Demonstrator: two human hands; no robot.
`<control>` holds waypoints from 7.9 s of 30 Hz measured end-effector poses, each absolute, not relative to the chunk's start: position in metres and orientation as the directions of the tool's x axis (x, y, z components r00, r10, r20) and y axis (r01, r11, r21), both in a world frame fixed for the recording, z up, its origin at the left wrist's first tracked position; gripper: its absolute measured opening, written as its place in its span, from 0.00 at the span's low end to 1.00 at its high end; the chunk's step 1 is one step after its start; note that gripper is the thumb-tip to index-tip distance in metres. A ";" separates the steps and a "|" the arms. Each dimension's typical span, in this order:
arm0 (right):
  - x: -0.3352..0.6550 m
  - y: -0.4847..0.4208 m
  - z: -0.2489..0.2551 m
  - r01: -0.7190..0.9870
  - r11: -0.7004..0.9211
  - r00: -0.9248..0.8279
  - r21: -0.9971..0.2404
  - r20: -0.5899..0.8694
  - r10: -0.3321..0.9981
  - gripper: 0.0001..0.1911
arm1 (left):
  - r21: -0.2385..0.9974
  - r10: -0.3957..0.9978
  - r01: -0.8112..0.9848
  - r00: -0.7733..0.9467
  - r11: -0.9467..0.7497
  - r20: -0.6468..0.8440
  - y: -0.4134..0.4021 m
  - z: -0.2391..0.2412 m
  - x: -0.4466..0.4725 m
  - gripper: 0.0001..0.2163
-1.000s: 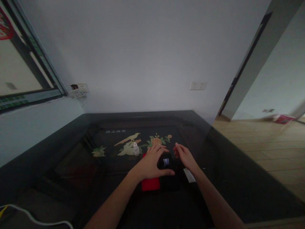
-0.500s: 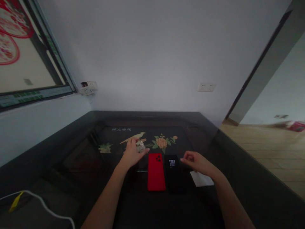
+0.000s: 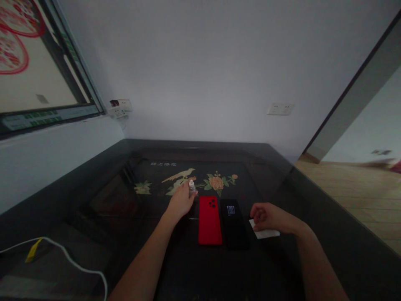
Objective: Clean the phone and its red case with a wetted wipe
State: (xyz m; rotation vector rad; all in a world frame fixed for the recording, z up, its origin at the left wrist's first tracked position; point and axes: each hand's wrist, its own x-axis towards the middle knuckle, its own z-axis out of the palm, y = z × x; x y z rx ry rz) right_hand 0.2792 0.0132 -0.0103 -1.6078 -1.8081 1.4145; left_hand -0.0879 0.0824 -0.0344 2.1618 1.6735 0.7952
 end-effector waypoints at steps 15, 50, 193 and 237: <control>0.243 0.022 -0.002 0.414 0.058 -0.162 -0.908 -0.011 0.987 0.20 | 0.474 0.786 0.633 0.552 -0.612 0.277 0.034 0.020 -0.051 0.13; 0.190 0.013 -0.015 0.096 0.151 -0.299 -0.984 0.117 0.947 0.21 | 0.338 0.726 0.650 0.661 -0.680 0.190 0.023 0.008 -0.036 0.17; 0.238 0.026 -0.003 0.368 0.227 0.131 -0.901 0.292 0.947 0.22 | 0.555 0.831 0.736 0.017 -0.387 0.556 0.037 0.006 -0.042 0.14; 0.204 0.025 -0.020 0.159 0.217 0.036 -0.963 0.226 0.974 0.21 | 0.266 0.844 0.832 0.371 -0.487 0.387 0.042 0.001 -0.045 0.12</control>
